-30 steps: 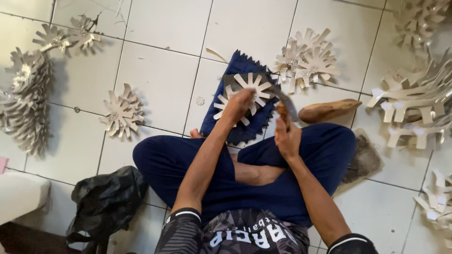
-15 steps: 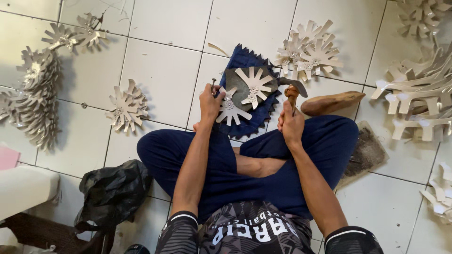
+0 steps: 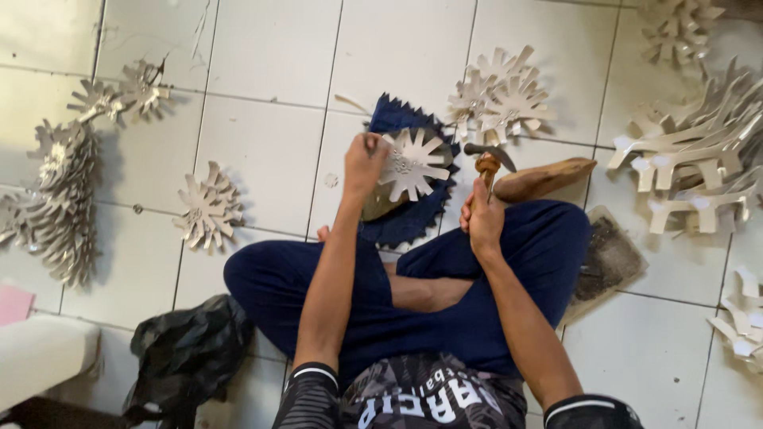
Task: The person sits cross-legged on the floor with a metal plate on their lap and hammers decorative cut-metal star ornaments, using a punch and hammer to shape and detail each piece, then sets finished pieces aside and picks up the next ornament to work on.
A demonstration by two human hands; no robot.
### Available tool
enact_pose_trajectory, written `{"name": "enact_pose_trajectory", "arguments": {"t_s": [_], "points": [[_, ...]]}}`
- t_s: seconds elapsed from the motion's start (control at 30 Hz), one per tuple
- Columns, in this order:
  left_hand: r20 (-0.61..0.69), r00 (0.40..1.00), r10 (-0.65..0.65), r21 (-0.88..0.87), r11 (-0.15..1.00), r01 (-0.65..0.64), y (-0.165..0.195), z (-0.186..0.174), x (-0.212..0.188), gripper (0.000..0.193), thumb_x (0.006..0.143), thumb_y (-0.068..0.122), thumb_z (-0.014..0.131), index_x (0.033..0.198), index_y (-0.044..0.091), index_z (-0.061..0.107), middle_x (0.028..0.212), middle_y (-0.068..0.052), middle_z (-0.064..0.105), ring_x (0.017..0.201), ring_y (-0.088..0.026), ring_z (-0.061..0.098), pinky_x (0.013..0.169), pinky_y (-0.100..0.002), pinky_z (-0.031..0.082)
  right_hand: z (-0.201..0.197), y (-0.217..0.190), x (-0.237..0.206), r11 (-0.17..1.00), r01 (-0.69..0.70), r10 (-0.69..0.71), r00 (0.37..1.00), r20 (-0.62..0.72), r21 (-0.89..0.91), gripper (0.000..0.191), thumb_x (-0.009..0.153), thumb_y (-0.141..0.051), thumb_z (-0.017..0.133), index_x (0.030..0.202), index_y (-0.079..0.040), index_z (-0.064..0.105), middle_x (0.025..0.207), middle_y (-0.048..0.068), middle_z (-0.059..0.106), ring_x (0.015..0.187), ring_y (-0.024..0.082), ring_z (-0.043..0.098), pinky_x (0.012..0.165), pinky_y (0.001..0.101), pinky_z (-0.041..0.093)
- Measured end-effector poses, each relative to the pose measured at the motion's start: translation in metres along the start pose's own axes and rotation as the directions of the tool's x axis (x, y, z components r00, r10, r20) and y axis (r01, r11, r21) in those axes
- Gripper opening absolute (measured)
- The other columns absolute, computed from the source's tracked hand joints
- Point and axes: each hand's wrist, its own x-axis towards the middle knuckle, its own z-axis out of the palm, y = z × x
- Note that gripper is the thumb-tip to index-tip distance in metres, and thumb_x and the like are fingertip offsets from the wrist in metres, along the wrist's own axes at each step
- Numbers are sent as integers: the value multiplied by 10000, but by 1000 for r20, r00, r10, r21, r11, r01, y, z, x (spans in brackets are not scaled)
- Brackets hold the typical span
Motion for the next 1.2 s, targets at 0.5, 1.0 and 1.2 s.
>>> {"name": "enact_pose_trajectory", "arguments": {"t_s": [0.5,1.0,1.2], "points": [[-2,999,40,-297,954,-39,30,87,32,283,944,117,749,898,6,493,834,-84,579,787,-177,645,705,-338,581,-11,-1,7,965,74,-50,994,-99,251,487,1051,-517,513,823,-87,482,573,27,454,401,139,427,371,281,328],[82,932,352,154,920,-361,15,234,44,562,819,97,746,1280,-76,475,1076,-258,560,948,-436,583,835,-475,497,-15,1,17,944,16,27,992,-126,329,504,1064,-509,457,804,-77,484,554,32,458,393,152,441,364,286,331],[126,948,292,-2,956,-295,16,201,58,248,961,102,679,1142,-7,549,1083,-198,621,987,-356,644,829,-429,540,-11,3,23,964,28,-4,996,-89,263,495,1058,-499,464,800,-77,489,559,30,465,390,147,450,359,289,341]]}}
